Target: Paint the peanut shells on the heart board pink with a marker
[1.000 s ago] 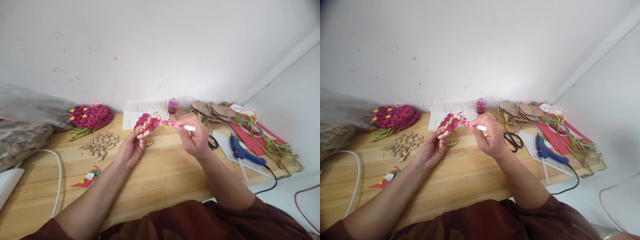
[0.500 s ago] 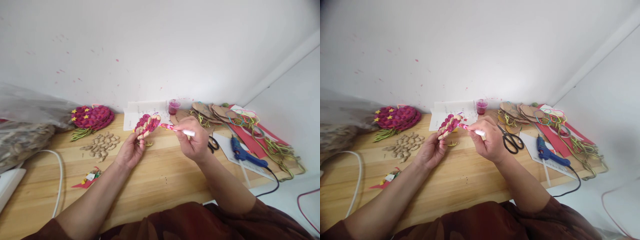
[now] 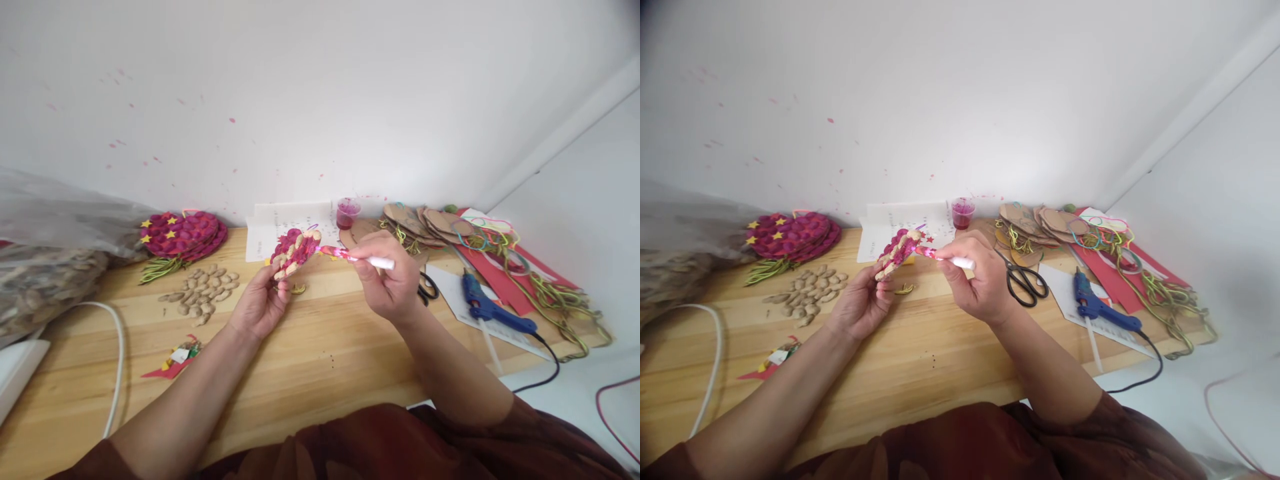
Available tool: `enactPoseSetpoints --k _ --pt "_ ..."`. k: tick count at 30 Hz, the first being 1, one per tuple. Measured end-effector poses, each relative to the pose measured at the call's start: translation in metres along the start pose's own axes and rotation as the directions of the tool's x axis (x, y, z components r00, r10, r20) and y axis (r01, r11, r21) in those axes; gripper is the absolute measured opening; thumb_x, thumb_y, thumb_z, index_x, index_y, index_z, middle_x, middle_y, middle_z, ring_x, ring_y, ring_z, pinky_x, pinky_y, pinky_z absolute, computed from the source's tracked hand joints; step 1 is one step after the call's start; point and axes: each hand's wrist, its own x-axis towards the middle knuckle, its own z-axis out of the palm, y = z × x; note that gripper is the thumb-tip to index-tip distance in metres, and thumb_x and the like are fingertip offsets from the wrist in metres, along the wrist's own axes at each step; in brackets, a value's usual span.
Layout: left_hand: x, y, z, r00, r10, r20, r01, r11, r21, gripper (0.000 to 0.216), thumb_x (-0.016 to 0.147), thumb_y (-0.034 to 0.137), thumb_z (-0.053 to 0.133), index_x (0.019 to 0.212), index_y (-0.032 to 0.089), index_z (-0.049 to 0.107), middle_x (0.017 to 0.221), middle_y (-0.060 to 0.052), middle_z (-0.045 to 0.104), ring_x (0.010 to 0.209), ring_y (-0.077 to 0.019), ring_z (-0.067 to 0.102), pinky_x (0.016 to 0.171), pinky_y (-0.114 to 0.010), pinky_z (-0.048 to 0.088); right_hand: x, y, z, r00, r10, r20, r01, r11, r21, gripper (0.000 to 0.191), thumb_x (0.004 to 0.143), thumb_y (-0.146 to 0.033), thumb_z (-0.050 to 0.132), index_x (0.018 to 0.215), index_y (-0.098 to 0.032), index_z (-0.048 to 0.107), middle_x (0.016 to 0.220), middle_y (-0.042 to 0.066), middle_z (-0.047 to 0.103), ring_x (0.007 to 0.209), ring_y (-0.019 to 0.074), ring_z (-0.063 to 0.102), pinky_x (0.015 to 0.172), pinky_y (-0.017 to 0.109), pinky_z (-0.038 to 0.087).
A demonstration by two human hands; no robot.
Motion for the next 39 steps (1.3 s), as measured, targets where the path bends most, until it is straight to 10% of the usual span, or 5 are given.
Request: enactPoseSetpoints --k 39 --pt "0.0022 0.0005 -0.0021 0.999 0.012 0.044 -0.010 0.999 -0.036 0.016 0.100 0.010 0.048 0.092 0.013 0.061 0.059 0.005 0.056 0.038 -0.0039 0.052 0.037 -0.009 0.047 -0.0020 -0.0026 0.0028 0.999 -0.034 0.012 0.034 0.999 0.005 0.019 0.092 -0.016 0.062 0.107 -0.026 0.068 0.090 0.004 0.070 0.085 0.0206 0.064 0.075 0.039 0.054"
